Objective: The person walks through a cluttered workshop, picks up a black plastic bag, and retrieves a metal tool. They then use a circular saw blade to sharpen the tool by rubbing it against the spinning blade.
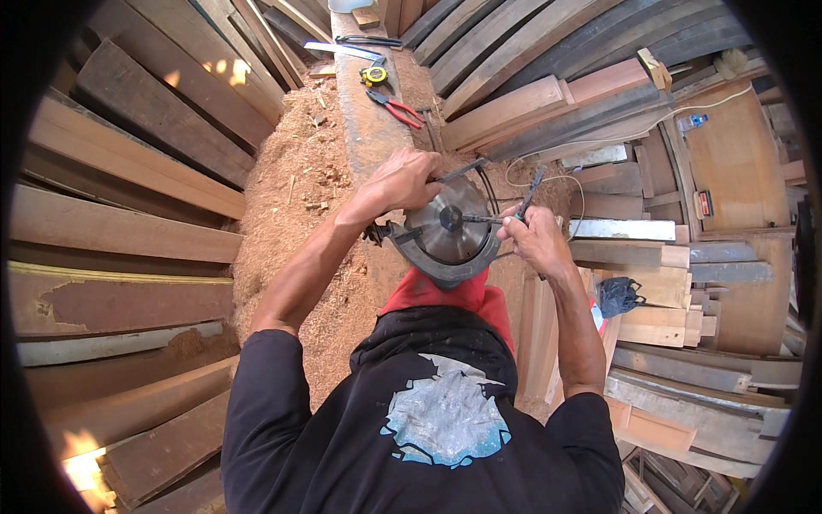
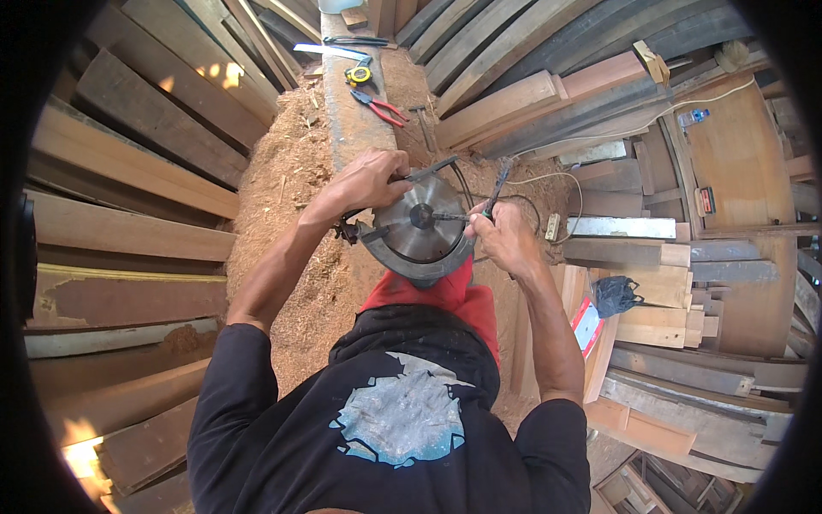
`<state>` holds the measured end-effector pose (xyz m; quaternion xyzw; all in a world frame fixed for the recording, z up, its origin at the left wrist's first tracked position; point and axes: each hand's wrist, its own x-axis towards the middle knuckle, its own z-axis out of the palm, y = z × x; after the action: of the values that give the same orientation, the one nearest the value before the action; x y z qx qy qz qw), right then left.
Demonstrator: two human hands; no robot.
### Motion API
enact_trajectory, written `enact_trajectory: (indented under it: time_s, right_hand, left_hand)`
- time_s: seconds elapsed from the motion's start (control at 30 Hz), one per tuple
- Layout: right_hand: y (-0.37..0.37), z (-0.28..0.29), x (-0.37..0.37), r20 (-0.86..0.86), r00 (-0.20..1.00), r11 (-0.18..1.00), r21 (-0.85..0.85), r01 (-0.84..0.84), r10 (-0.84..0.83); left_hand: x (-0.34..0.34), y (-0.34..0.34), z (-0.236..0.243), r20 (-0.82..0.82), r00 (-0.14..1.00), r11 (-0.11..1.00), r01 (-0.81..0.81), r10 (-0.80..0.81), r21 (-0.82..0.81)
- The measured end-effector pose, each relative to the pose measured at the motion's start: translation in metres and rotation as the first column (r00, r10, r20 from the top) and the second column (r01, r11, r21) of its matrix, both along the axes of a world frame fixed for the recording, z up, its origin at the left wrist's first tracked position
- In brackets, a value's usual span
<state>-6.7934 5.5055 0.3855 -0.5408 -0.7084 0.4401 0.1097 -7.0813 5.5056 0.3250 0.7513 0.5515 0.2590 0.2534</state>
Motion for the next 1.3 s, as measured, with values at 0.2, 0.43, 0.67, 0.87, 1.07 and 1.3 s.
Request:
enact_trajectory:
  time_s: [0.2,0.43,0.67,0.87,1.07,1.3]
  right_hand:
    - [-0.005,-0.003,-0.002,-0.103,0.99,0.989,-0.116,0.087,-0.099]
    - [0.006,0.003,0.004,0.026,0.999,0.999,-0.012,-0.039,0.039]
    - [0.012,0.018,-0.02,0.205,0.948,0.958,0.102,-0.267,0.243]
    - [0.02,0.042,-0.039,0.435,0.784,0.8,0.204,-0.564,0.442]
    - [0.009,0.053,-0.068,0.627,0.696,0.816,0.161,-0.555,0.349]
    - [-0.004,0.039,-0.09,0.642,0.733,0.766,0.349,-0.54,0.224]
  left_hand:
    - [0.018,-0.003,0.0,0.052,0.987,0.986,-0.151,0.155,-0.075]
    - [0.035,0.01,0.006,-0.021,0.991,0.985,-0.135,0.133,-0.104]
    - [0.033,0.009,0.002,0.026,0.993,0.993,-0.117,0.117,-0.016]
    - [0.025,0.003,0.002,0.013,0.997,0.997,-0.08,0.08,-0.014]
    - [0.028,-0.028,-0.011,-0.148,0.964,0.961,-0.19,0.221,0.199]
    - [0.038,-0.034,-0.021,-0.025,0.898,0.879,-0.423,0.438,0.22]
